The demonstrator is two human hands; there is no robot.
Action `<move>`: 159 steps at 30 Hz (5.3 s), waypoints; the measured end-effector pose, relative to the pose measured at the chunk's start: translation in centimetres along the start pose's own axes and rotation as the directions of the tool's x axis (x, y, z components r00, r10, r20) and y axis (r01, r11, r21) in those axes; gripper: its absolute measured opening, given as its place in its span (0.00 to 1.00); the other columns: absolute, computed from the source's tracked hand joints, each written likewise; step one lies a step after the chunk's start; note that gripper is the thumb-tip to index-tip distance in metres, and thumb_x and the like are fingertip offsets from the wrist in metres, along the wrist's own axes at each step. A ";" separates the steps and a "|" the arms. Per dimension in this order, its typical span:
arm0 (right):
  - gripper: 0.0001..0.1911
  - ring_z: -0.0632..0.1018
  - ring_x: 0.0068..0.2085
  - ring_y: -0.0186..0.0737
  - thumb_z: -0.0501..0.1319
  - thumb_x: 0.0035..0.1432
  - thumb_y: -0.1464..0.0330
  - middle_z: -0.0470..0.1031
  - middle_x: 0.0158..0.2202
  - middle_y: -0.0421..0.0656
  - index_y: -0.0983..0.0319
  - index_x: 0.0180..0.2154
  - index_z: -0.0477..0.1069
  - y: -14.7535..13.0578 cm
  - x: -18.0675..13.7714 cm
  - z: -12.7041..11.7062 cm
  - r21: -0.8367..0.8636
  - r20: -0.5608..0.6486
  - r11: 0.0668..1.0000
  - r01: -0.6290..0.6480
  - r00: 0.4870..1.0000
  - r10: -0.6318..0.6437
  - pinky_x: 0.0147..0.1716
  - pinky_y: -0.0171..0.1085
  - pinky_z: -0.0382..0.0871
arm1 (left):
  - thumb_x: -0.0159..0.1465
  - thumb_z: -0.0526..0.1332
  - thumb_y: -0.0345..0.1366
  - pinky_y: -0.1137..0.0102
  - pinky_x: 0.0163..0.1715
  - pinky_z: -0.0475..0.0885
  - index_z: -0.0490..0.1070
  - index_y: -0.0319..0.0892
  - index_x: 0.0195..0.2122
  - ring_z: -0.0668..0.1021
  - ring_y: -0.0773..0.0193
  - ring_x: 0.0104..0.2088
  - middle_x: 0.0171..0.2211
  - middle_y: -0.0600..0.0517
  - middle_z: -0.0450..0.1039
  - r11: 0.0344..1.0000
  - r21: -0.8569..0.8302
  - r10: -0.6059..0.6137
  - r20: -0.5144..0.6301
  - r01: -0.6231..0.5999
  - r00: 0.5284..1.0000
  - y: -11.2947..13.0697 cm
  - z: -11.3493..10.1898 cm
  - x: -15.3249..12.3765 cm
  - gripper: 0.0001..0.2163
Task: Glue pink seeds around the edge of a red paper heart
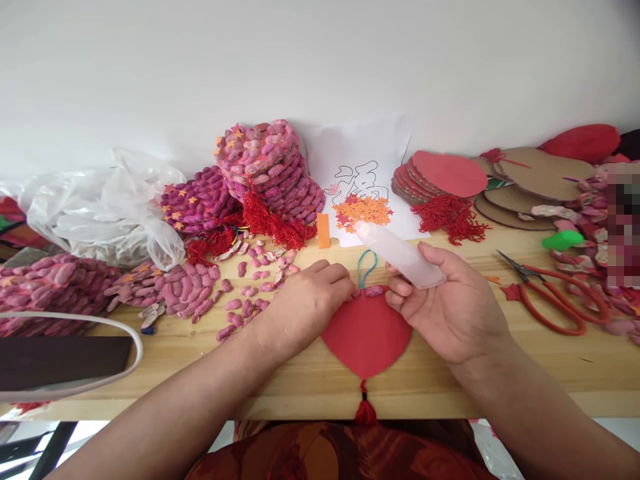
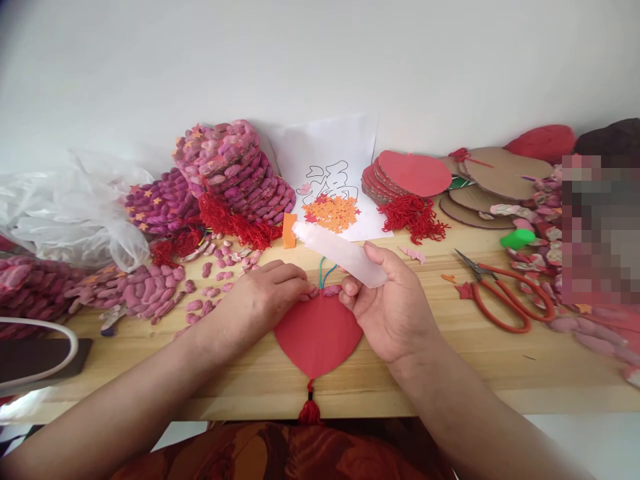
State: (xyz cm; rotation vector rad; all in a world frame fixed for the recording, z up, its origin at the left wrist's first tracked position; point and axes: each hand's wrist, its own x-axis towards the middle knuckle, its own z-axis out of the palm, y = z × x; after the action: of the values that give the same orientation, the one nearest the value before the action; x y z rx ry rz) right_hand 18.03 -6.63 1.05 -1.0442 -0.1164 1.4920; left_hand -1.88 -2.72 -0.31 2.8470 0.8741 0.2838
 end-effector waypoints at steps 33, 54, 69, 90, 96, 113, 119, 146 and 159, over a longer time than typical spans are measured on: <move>0.07 0.65 0.22 0.34 0.66 0.54 0.64 0.71 0.25 0.40 0.59 0.32 0.70 -0.1 0.0 0.2 -0.001 -0.015 1.000 -0.010 1.000 0.010 0.21 0.34 0.62 | 0.70 0.63 0.30 0.70 0.46 0.75 0.81 0.41 0.47 0.81 0.63 0.44 0.44 0.47 0.82 0.932 -0.355 0.048 -0.083 -0.075 0.995 -1.9 -0.7 0.2 0.08; 0.08 0.66 0.23 0.34 0.62 0.58 0.63 0.72 0.27 0.43 0.61 0.32 0.74 -0.3 0.7 -0.7 -0.101 -0.005 0.994 -0.031 1.000 0.030 0.22 0.36 0.68 | 0.75 0.55 0.32 0.71 0.42 0.71 0.79 0.43 0.45 0.77 0.64 0.43 0.45 0.50 0.79 0.992 -0.125 -0.003 0.001 0.003 1.000 -0.4 0.1 0.1 0.11; 0.05 0.66 0.21 0.34 0.65 0.53 0.65 0.71 0.25 0.40 0.59 0.31 0.72 0.0 0.4 -0.1 -0.022 -0.005 0.999 -0.028 1.000 0.028 0.22 0.35 0.64 | 0.74 0.55 0.29 0.70 0.42 0.72 0.79 0.42 0.40 0.77 0.63 0.42 0.38 0.50 0.79 0.975 -0.222 -0.025 -0.058 0.012 0.998 -0.5 0.6 0.2 0.12; 0.07 0.66 0.23 0.34 0.64 0.56 0.64 0.73 0.28 0.43 0.61 0.32 0.73 -0.2 0.7 -0.6 -0.106 0.028 0.994 -0.024 0.999 0.027 0.23 0.36 0.68 | 0.75 0.55 0.31 0.70 0.41 0.70 0.78 0.42 0.41 0.76 0.63 0.41 0.39 0.50 0.76 0.990 -0.140 -0.022 0.013 0.023 1.000 -0.3 0.4 0.4 0.11; 0.07 0.66 0.23 0.34 0.63 0.58 0.64 0.72 0.28 0.43 0.60 0.33 0.75 -0.3 0.9 -0.8 -0.151 0.037 0.988 0.008 0.999 -0.002 0.21 0.36 0.68 | 0.75 0.55 0.33 0.68 0.45 0.72 0.77 0.40 0.45 0.76 0.60 0.44 0.42 0.48 0.76 0.999 -0.003 0.035 0.089 -0.035 0.995 0.0 -0.6 0.5 0.10; 0.08 0.69 0.25 0.38 0.60 0.59 0.64 0.76 0.32 0.44 0.59 0.34 0.76 -0.5 1.1 -1.0 -0.157 -0.014 0.987 -0.036 0.999 0.034 0.29 0.44 0.79 | 0.72 0.61 0.32 0.65 0.38 0.72 0.77 0.38 0.40 0.76 0.59 0.42 0.39 0.48 0.76 0.994 0.052 0.098 0.063 -0.101 0.993 -0.2 -0.3 0.4 0.06; 0.07 0.69 0.25 0.38 0.62 0.58 0.63 0.75 0.32 0.44 0.59 0.34 0.76 -0.5 1.1 -1.0 -0.167 0.000 0.985 -0.034 0.999 0.035 0.24 0.40 0.75 | 0.72 0.60 0.33 0.66 0.40 0.73 0.77 0.38 0.41 0.76 0.59 0.42 0.39 0.47 0.75 0.995 0.051 0.079 0.032 -0.080 0.996 -0.1 0.2 0.5 0.07; 0.06 0.66 0.23 0.34 0.65 0.55 0.64 0.75 0.30 0.44 0.60 0.32 0.75 -0.2 0.9 -1.1 -0.140 0.084 0.990 0.013 0.996 -0.001 0.22 0.37 0.66 | 0.68 0.59 0.33 0.68 0.38 0.72 0.82 0.42 0.36 0.82 0.57 0.37 0.35 0.48 0.83 0.818 0.025 -0.574 -0.017 0.575 0.818 -5.3 -7.2 -1.5 0.10; 0.11 0.66 0.23 0.35 0.57 0.62 0.64 0.73 0.28 0.45 0.61 0.34 0.75 -1.0 0.4 -0.7 -0.143 0.045 0.989 0.033 0.999 -0.027 0.20 0.36 0.65 | 0.61 0.64 0.31 0.70 0.34 0.66 0.81 0.47 0.42 0.80 0.59 0.38 0.39 0.53 0.82 0.866 0.033 -0.492 0.227 0.498 0.841 -6.2 -7.6 -2.4 0.10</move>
State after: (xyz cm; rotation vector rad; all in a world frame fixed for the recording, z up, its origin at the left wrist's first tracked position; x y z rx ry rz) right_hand 19.29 -6.36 1.02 -1.1208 -0.2727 1.4962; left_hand -8.83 1.65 5.53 2.4373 1.4840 -0.0957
